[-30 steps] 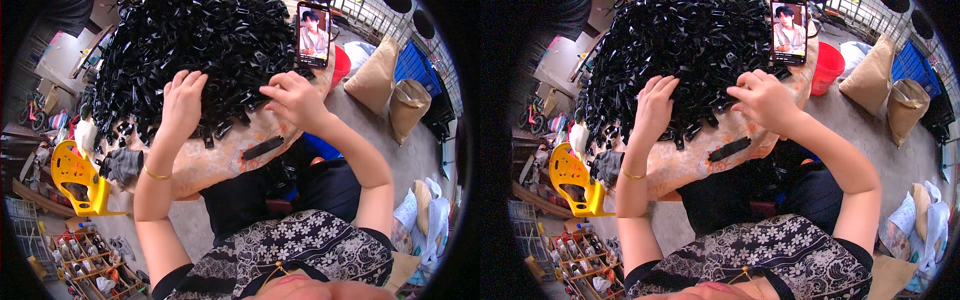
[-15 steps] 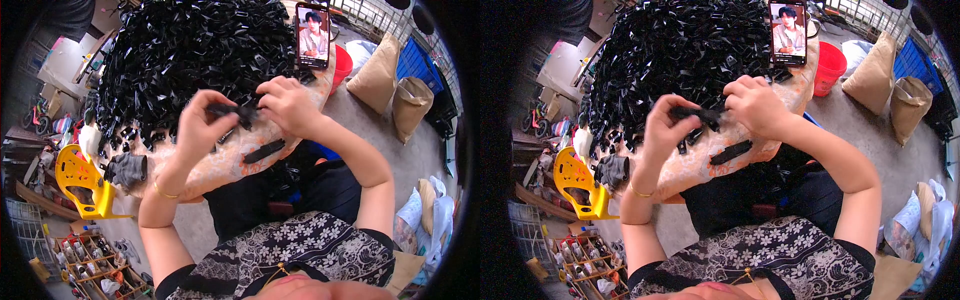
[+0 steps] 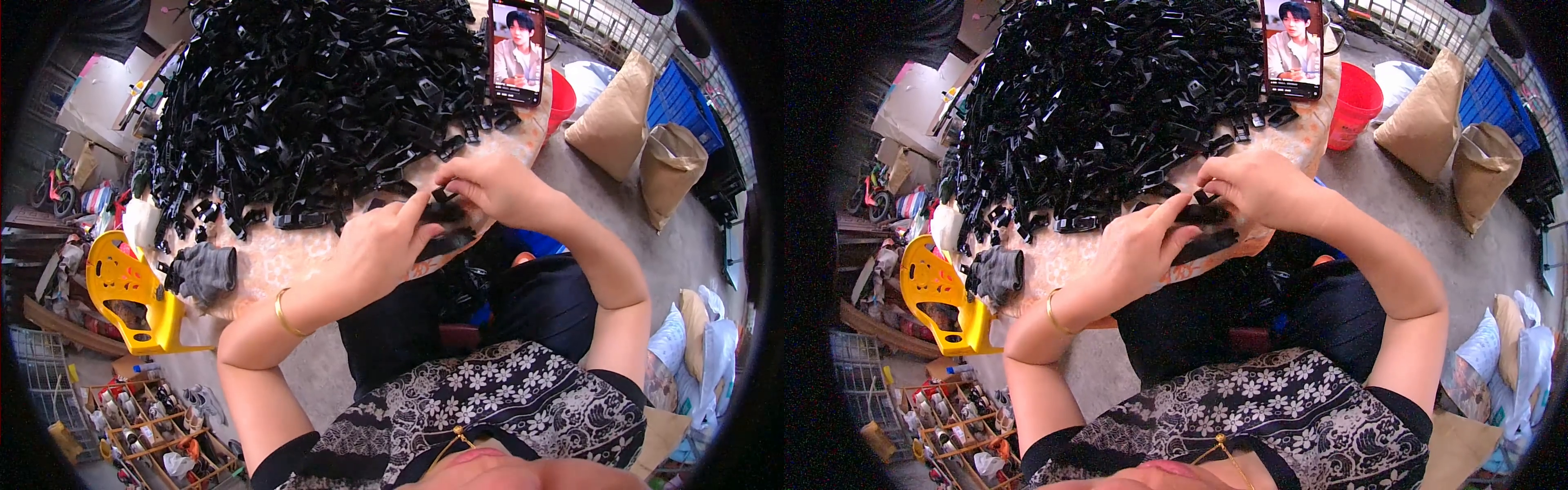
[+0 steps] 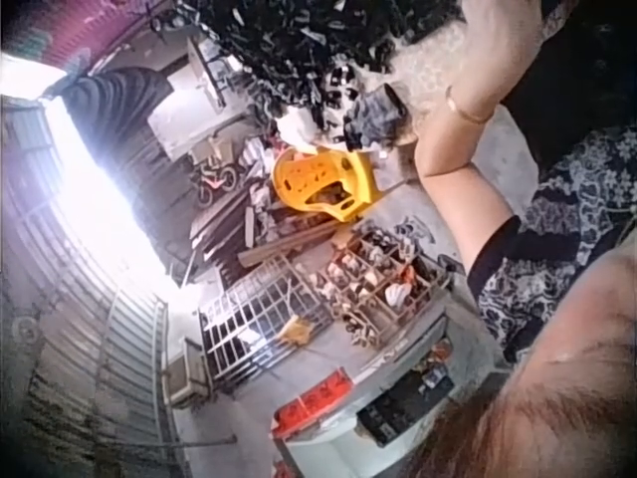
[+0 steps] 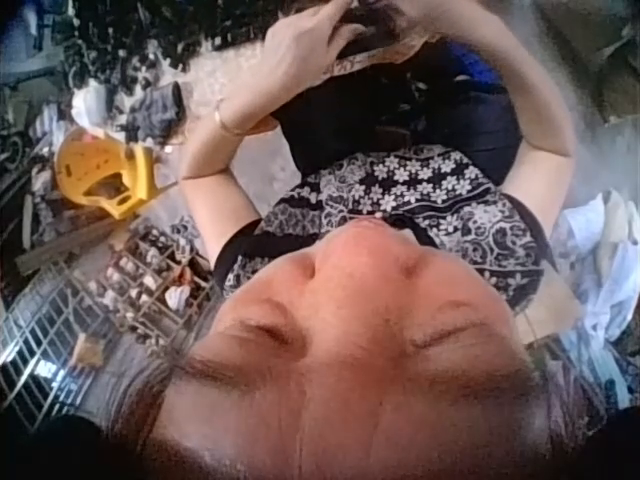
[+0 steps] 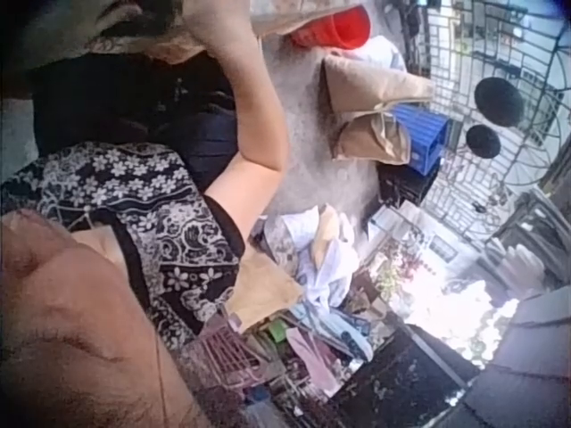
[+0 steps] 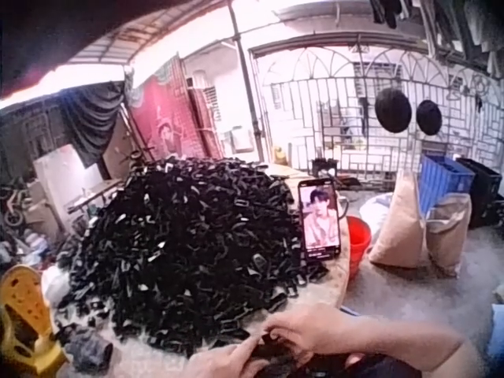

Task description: The person assembles small plastic parts by hand, repeatedly taking pieces from a pile, fitting and snapping them together, and placing the assembled components on the table.

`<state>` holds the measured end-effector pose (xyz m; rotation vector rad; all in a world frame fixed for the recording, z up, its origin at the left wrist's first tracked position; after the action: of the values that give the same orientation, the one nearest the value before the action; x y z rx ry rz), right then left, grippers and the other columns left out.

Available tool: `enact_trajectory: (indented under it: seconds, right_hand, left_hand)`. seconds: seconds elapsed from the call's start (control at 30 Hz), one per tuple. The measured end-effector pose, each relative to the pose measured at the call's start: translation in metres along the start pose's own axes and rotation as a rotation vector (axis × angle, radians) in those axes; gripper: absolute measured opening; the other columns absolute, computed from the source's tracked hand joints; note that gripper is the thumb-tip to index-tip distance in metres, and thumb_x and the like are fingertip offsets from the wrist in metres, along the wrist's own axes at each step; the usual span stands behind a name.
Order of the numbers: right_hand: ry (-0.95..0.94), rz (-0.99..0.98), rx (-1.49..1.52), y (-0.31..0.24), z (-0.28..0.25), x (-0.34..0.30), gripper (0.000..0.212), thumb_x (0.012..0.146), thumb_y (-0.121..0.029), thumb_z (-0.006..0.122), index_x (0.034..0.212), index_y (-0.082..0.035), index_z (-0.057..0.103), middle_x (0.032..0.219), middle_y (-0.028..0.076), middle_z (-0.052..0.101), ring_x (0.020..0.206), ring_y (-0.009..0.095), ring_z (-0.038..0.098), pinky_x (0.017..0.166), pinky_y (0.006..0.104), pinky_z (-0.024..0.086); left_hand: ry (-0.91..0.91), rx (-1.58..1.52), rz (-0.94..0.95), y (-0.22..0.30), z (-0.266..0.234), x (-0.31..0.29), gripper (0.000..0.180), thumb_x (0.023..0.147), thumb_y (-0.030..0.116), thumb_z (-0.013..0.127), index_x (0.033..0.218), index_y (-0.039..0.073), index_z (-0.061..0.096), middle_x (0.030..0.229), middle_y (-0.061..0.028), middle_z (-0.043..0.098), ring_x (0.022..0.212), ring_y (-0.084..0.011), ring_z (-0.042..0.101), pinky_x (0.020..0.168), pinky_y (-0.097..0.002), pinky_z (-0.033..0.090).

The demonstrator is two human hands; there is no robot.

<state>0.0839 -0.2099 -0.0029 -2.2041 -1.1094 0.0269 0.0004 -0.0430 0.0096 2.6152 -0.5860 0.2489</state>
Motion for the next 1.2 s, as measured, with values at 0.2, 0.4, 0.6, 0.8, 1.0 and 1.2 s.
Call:
enact_trajectory:
  seconds: [0.2, 0.4, 0.6, 0.8, 1.0, 1.2]
  right_hand:
    - [-0.039, -0.15, 0.009, -0.003, -0.009, -0.005, 0.032, 0.073, -0.01, 0.069, 0.103, -0.004, 0.063, 0.089, 0.013, 0.061, 0.084, 0.032, 0.059, 0.074, 0.0391, 0.047]
    - [0.053, -0.169, -0.083, -0.013, -0.018, -0.006, 0.028, 0.068, -0.007, 0.071, 0.095, -0.004, 0.067, 0.085, 0.011, 0.06, 0.08, 0.029, 0.059, 0.071, 0.037, 0.046]
    - [-0.004, -0.222, -0.134, -0.019, -0.015, -0.011, 0.023, 0.071, -0.015, 0.07, 0.093, -0.008, 0.067, 0.084, 0.009, 0.058, 0.083, 0.029, 0.058, 0.071, 0.0386, 0.047]
    - [0.018, -0.248, -0.155, -0.018, -0.011, -0.007, 0.023, 0.07, -0.015, 0.07, 0.09, -0.006, 0.067, 0.082, 0.009, 0.057, 0.083, 0.028, 0.057, 0.072, 0.0384, 0.047]
    - [-0.036, -0.367, -0.247, -0.027, -0.01, -0.001, 0.026, 0.067, -0.008, 0.069, 0.092, -0.003, 0.063, 0.085, 0.011, 0.056, 0.083, 0.03, 0.055, 0.07, 0.0389, 0.045]
    - [-0.076, -0.385, -0.151, -0.029, 0.004, 0.001, 0.026, 0.068, -0.011, 0.071, 0.092, -0.005, 0.063, 0.083, 0.011, 0.054, 0.08, 0.031, 0.055, 0.069, 0.0404, 0.045]
  left_hand:
    - [-0.037, -0.004, -0.031, 0.0, -0.006, 0.001, 0.02, 0.083, 0.024, 0.065, 0.089, 0.006, 0.058, 0.083, -0.0146, 0.052, 0.078, -0.0341, 0.056, 0.069, -0.0423, 0.048]
    - [0.029, -0.21, 0.133, -0.002, -0.002, 0.004, 0.022, 0.074, 0.009, 0.068, 0.091, 0.003, 0.057, 0.088, -0.0142, 0.056, 0.08, -0.0334, 0.057, 0.072, -0.0382, 0.047]
    - [-0.068, -0.124, -0.092, -0.013, -0.012, -0.003, 0.026, 0.069, 0.014, 0.075, 0.086, -0.001, 0.062, 0.082, -0.0131, 0.057, 0.073, -0.0276, 0.06, 0.064, -0.0347, 0.049]
    - [-0.074, -0.211, -0.139, -0.016, -0.013, -0.002, 0.019, 0.071, 0.014, 0.071, 0.08, -0.001, 0.064, 0.08, -0.0148, 0.057, 0.078, -0.0333, 0.059, 0.069, -0.039, 0.048]
    - [-0.041, -0.175, -0.117, -0.016, -0.015, -0.001, 0.019, 0.068, 0.011, 0.074, 0.081, -0.001, 0.067, 0.076, -0.0117, 0.057, 0.068, -0.026, 0.06, 0.062, -0.0331, 0.049]
    - [-0.057, -0.2, -0.1, -0.014, -0.003, 0.0, 0.022, 0.068, 0.017, 0.074, 0.079, 0.001, 0.065, 0.082, -0.0133, 0.058, 0.079, -0.0327, 0.059, 0.07, -0.0396, 0.048]
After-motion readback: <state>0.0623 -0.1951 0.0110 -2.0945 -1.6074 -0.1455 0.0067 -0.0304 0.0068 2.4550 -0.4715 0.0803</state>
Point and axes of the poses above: each hand's wrist, its own x-axis towards the middle knuckle, its own z-axis out of the palm, y = z × x, the point moved 3 cm from there along x, towards the middle knuckle
